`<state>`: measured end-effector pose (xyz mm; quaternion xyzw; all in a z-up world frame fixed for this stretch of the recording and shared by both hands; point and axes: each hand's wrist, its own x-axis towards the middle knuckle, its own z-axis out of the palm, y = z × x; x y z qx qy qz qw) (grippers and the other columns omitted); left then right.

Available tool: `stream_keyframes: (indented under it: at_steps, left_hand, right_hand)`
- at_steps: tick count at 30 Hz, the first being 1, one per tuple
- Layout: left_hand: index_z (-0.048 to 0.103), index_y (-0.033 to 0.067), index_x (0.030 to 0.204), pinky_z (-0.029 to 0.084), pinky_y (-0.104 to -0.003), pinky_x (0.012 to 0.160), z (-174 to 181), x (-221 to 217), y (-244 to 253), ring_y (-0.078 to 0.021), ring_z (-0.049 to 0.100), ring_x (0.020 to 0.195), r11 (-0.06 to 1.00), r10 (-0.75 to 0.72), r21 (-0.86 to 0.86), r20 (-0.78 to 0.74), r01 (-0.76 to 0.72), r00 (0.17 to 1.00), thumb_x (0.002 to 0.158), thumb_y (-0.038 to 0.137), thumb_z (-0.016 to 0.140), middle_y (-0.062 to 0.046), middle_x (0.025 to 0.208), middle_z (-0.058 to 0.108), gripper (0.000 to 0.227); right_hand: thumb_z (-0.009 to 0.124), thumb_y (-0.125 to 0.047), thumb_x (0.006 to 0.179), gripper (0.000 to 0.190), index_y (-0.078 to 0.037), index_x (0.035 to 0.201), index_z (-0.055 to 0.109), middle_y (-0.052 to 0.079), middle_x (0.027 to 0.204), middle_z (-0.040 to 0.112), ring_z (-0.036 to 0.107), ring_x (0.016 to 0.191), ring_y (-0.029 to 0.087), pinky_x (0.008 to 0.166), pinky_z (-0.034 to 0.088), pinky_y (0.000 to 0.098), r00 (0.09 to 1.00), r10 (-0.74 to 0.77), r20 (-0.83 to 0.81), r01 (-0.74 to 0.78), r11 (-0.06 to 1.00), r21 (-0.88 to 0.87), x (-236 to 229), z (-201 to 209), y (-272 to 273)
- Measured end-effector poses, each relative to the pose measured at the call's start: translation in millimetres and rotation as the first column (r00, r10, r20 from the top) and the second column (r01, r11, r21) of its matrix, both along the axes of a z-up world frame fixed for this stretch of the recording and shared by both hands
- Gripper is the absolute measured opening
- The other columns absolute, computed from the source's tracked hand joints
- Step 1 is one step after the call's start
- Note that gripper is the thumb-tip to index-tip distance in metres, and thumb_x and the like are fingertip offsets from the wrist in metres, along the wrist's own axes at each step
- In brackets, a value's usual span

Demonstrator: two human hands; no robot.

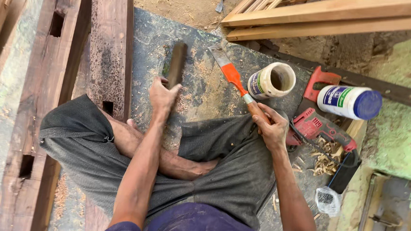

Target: The person sits on the floor and applies a liquid finish to a small wooden piece using a paintbrush. They repeatedly dip the brush into a container and spread the finish over the wood surface.

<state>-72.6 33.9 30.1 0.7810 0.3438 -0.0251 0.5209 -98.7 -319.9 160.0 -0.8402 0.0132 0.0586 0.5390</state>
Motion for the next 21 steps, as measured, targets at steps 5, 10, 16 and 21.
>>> stream_keyframes:
  at_steps: [5, 10, 16, 21]
  left_hand:
    - [0.077, 0.0016, 0.099, 0.058, -0.042, 0.063, 2, -5, 15, -0.0269, 0.072, 0.065, 0.905, -0.062, 0.422, 0.231, -0.042, 0.971, 0.087, 0.024, 0.082, -0.016, 0.080, 0.076, 0.026]
    - [0.073, 0.0050, 0.107, 0.058, -0.045, 0.056, -5, -6, 10, -0.0277, 0.075, 0.064, 0.983, -0.008, 0.182, 0.077, -0.006, 0.997, 0.091, 0.032, 0.072, -0.012, 0.083, 0.077, 0.031]
    - [0.063, 0.0014, 0.130, 0.039, -0.058, 0.102, 7, -7, 5, -0.0385, 0.058, 0.118, 0.905, -0.013, 0.422, 0.139, -0.048, 0.990, 0.086, 0.040, 0.075, -0.021, 0.123, 0.066, 0.059]
    - [0.059, -0.0016, 0.135, 0.046, -0.051, 0.103, 44, -33, 16, -0.0324, 0.060, 0.120, 0.925, -0.016, 0.380, 0.096, -0.021, 0.995, 0.094, 0.040, 0.069, -0.021, 0.133, 0.062, 0.060]
  right_hand:
    - [0.081, -0.013, 0.086, 0.044, -0.007, 0.129, 0.072, -0.001, 0.081, 0.069, 0.054, 0.058, 0.003, 0.052, 0.044, 0.0197, 1.000, 0.005, 0.005, -0.005, 0.999, -0.046, -3, 6, 5]
    - [0.081, -0.016, 0.084, 0.045, -0.007, 0.127, 0.073, 0.001, 0.089, 0.075, 0.060, 0.067, 0.006, 0.061, 0.049, 0.0229, 0.998, 0.032, 0.053, -0.022, 0.984, -0.176, -2, 3, 5]
    - [0.080, -0.019, 0.083, 0.046, -0.005, 0.126, 0.073, 0.006, 0.106, 0.079, 0.070, 0.092, 0.011, 0.082, 0.054, 0.0250, 0.992, 0.056, 0.109, -0.039, 0.988, -0.152, -1, -7, 2]
    - [0.080, -0.020, 0.082, 0.047, -0.005, 0.126, 0.073, 0.006, 0.109, 0.079, 0.071, 0.093, 0.010, 0.083, 0.055, 0.0249, 0.997, 0.008, 0.076, 0.000, 0.995, -0.098, 3, -5, 4]
